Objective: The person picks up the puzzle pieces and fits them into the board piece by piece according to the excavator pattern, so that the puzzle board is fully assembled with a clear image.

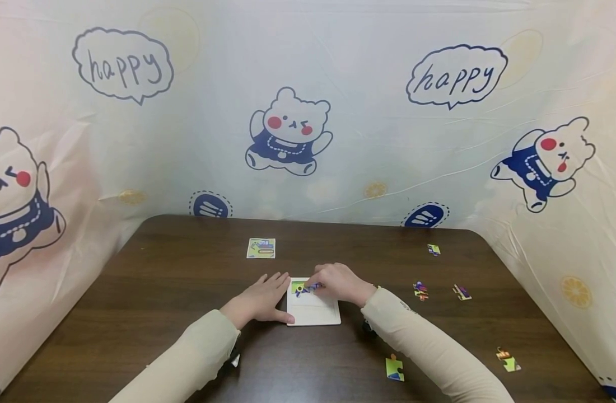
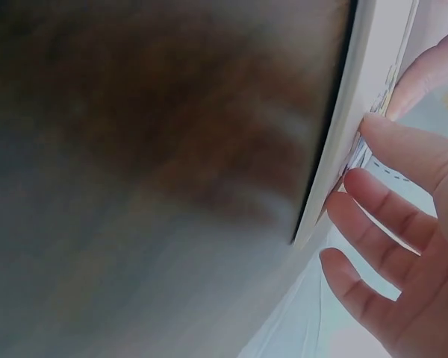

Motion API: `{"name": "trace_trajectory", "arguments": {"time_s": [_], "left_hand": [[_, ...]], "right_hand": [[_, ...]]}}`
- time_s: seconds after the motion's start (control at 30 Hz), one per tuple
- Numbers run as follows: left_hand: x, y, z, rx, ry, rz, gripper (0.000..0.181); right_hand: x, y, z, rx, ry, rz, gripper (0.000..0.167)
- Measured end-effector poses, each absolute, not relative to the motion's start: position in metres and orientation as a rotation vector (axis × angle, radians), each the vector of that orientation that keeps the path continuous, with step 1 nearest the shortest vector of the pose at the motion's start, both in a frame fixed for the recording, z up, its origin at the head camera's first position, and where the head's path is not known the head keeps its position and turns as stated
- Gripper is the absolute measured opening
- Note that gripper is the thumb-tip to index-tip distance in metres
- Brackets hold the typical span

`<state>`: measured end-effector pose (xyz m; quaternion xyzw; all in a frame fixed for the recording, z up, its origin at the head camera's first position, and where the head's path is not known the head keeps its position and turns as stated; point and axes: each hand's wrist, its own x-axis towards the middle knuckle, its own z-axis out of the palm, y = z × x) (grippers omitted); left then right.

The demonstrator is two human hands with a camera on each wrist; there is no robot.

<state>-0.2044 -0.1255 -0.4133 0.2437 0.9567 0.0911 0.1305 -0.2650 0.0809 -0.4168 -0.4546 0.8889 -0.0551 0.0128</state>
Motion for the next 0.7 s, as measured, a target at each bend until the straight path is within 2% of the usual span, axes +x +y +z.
{"name": "trace_trajectory", "arguments": {"time_s": [0.17,0.33,0.7], "left_hand": [[-0.204,-0.125,-0.413,0.704,2.775,0.264,0.093],[-0.204,-0.125,-0.414,0.697,2.771,0.241,0.093],[-0.204,-0.126,-0.415,0.705,2.78,0.246,0.093]], "right_hand": [[-0.265,0.085,-0.414,-1.4,2.735,-0.25,0.023],[-0.273,0.103,-0.408,-1.245,2.742,-0.443,0.028],[-0.319,0.194,-0.401,-0.852,2.953,-0.723,0.039]]}}
